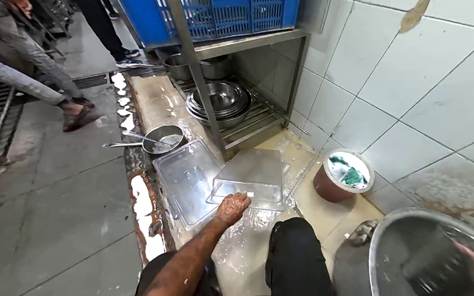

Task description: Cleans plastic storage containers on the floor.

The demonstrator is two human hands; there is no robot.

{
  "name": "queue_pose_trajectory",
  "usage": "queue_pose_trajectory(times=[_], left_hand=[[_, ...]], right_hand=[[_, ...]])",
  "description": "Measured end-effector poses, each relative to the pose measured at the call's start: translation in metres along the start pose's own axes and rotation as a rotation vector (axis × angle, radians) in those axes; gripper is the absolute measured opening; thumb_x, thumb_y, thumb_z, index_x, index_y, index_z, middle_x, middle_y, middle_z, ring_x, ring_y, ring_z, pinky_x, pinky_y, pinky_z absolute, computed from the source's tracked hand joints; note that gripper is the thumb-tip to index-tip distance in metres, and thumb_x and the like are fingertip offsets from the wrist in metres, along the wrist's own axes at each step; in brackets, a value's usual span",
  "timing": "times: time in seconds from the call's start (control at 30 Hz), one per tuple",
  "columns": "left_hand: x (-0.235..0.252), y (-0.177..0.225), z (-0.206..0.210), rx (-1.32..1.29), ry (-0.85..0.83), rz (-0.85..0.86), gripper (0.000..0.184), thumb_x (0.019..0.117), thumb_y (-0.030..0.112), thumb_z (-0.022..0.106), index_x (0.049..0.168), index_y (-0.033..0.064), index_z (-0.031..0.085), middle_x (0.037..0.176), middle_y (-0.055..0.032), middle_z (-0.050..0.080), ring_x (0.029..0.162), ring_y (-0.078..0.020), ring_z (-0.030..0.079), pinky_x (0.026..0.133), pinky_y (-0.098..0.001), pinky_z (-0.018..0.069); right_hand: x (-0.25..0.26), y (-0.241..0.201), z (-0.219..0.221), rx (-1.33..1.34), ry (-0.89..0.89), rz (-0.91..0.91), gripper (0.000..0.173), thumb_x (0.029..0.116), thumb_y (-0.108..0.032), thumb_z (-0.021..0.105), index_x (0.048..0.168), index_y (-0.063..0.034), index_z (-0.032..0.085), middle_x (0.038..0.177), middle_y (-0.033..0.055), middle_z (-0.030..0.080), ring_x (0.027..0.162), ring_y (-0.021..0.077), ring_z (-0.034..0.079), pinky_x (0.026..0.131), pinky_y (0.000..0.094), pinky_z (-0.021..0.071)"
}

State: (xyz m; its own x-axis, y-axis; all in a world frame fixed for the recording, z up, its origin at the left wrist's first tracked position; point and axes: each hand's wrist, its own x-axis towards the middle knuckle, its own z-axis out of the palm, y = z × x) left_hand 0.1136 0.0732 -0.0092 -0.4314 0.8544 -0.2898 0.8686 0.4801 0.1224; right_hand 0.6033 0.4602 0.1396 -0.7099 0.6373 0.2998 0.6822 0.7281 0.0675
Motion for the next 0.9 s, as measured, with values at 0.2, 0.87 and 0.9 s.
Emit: queue_pose_trajectory(times=[0.2, 0.87, 0.9], left_hand=[[0.005, 0.003, 0.009, -0.039, -0.031, 0.021, 0.025, 0.1036, 0.008, 0.048, 0.121, 0.0047, 0.065, 0.126, -0.0168, 0.067, 0.121, -0.0364, 0.062, 0.094, -0.0548, 0.0529], [0.019, -0.010, 0.000, -0.148, -0.022, 0.003, 0.028, 0.1044, 0.004, 0.044, 0.125, 0.0029, 0.062, 0.127, -0.0186, 0.065, 0.122, -0.0381, 0.061, 0.098, -0.0568, 0.0510], [0.019, -0.011, -0.001, -0.150, -0.020, -0.005, 0.029, 0.1046, 0.005, 0.044, 0.126, 0.0035, 0.063, 0.129, -0.0186, 0.065, 0.124, -0.0383, 0.060, 0.098, -0.0569, 0.0504]], right_hand=[[0.110, -0.108, 0.001, 0.138, 0.037, -0.500, 0.055, 0.0971, -0.050, 0.046, 0.068, -0.0085, 0.066, 0.060, 0.0096, 0.063, 0.054, 0.0315, 0.067, 0.045, 0.0530, 0.0494], [0.213, -0.431, 0.044, 0.029, -0.662, -1.286, 0.064, 0.1010, -0.065, 0.043, 0.081, -0.0104, 0.070, 0.075, 0.0098, 0.068, 0.078, 0.0307, 0.069, 0.069, 0.0555, 0.0512], [0.214, -0.431, 0.047, 0.022, -0.671, -1.266, 0.065, 0.1006, -0.066, 0.042, 0.082, -0.0107, 0.070, 0.075, 0.0097, 0.068, 0.079, 0.0306, 0.070, 0.070, 0.0555, 0.0516]])
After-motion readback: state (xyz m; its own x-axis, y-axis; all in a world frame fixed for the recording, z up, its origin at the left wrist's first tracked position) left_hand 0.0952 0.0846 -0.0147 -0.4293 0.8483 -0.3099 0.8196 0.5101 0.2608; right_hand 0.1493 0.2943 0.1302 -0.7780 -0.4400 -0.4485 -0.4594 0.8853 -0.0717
